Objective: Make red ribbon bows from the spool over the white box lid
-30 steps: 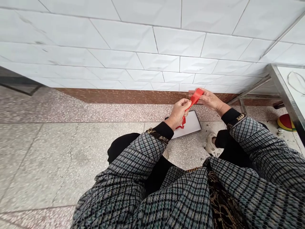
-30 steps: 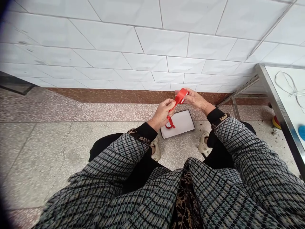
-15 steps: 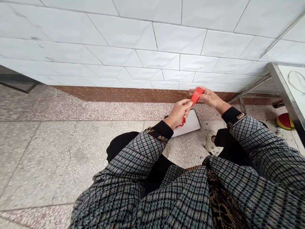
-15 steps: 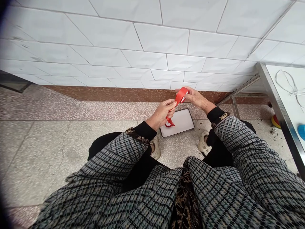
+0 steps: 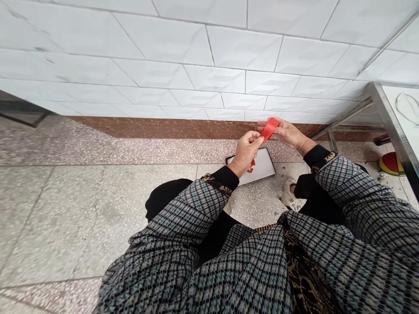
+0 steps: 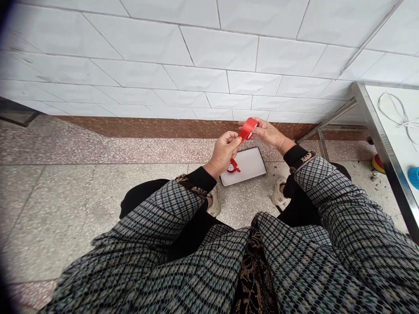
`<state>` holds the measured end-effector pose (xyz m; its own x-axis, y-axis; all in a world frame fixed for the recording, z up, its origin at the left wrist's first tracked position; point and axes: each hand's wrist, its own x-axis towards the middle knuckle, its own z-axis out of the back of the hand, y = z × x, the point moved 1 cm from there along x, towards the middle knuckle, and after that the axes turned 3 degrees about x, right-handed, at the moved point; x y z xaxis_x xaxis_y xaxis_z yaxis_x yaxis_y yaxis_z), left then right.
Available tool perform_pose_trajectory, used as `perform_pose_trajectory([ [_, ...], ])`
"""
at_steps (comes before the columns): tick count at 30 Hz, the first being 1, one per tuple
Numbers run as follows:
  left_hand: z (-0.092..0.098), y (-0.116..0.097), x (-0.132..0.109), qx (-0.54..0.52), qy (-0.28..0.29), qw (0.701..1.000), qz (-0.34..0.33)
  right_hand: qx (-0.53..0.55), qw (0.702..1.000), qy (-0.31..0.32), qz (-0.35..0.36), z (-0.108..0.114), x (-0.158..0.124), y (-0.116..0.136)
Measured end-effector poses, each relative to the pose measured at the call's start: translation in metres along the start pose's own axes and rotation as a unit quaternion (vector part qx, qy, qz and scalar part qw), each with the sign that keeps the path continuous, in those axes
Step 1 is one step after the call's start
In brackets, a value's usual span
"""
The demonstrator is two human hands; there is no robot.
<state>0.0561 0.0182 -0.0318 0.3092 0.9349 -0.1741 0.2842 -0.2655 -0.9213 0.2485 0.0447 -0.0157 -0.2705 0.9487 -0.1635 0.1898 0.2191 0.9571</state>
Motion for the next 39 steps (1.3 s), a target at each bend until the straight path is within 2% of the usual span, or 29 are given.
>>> perform_pose_trajectory([
  [2, 0.002, 0.002, 0.003, 0.007, 0.004, 1.000, -0.018, 0.011, 1.000, 0.009, -0.009, -0.001, 0.000, -0.003],
  [4, 0.004, 0.003, 0.006, 0.015, 0.032, 0.999, -0.018, 0.016, 1.000, 0.013, -0.021, -0.002, 0.001, -0.007],
  [10, 0.014, -0.004, 0.015, 0.045, 0.095, 0.994, 0.007, 0.052, 0.997, 0.007, -0.052, -0.001, 0.000, -0.019],
  [13, 0.020, -0.010, 0.016, 0.048, 0.121, 0.991, 0.042, 0.047, 0.996, 0.021, -0.074, -0.001, -0.002, -0.024],
  [16, 0.024, -0.015, 0.015, 0.035, 0.130, 0.986, 0.093, -0.017, 0.997, 0.029, -0.075, 0.001, -0.004, -0.023],
  [19, 0.026, -0.017, 0.011, 0.030, 0.137, 0.983, 0.122, -0.158, 0.987, 0.033, 0.006, 0.005, -0.004, -0.016],
  [21, 0.025, -0.018, 0.008, 0.034, 0.141, 0.981, 0.132, -0.286, 0.953, 0.057, 0.081, 0.008, -0.003, -0.011],
  [25, 0.019, -0.017, 0.003, 0.042, 0.136, 0.980, 0.142, -0.490, 0.848, 0.083, 0.183, 0.014, -0.003, -0.005],
  [27, 0.017, -0.015, 0.003, 0.041, 0.111, 0.984, 0.131, -0.543, 0.813, 0.051, 0.205, 0.019, -0.002, -0.003],
  [30, 0.018, -0.011, 0.006, 0.052, 0.082, 0.990, 0.101, -0.585, 0.782, -0.017, 0.212, 0.029, -0.001, 0.005],
  [34, 0.024, -0.017, 0.010, 0.093, 0.118, 0.987, 0.047, -0.582, 0.785, -0.037, 0.208, 0.034, -0.002, 0.022],
  [39, 0.019, -0.034, 0.009, 0.064, 0.136, 0.988, 0.021, -0.508, 0.831, -0.055, 0.221, 0.030, -0.003, 0.033],
])
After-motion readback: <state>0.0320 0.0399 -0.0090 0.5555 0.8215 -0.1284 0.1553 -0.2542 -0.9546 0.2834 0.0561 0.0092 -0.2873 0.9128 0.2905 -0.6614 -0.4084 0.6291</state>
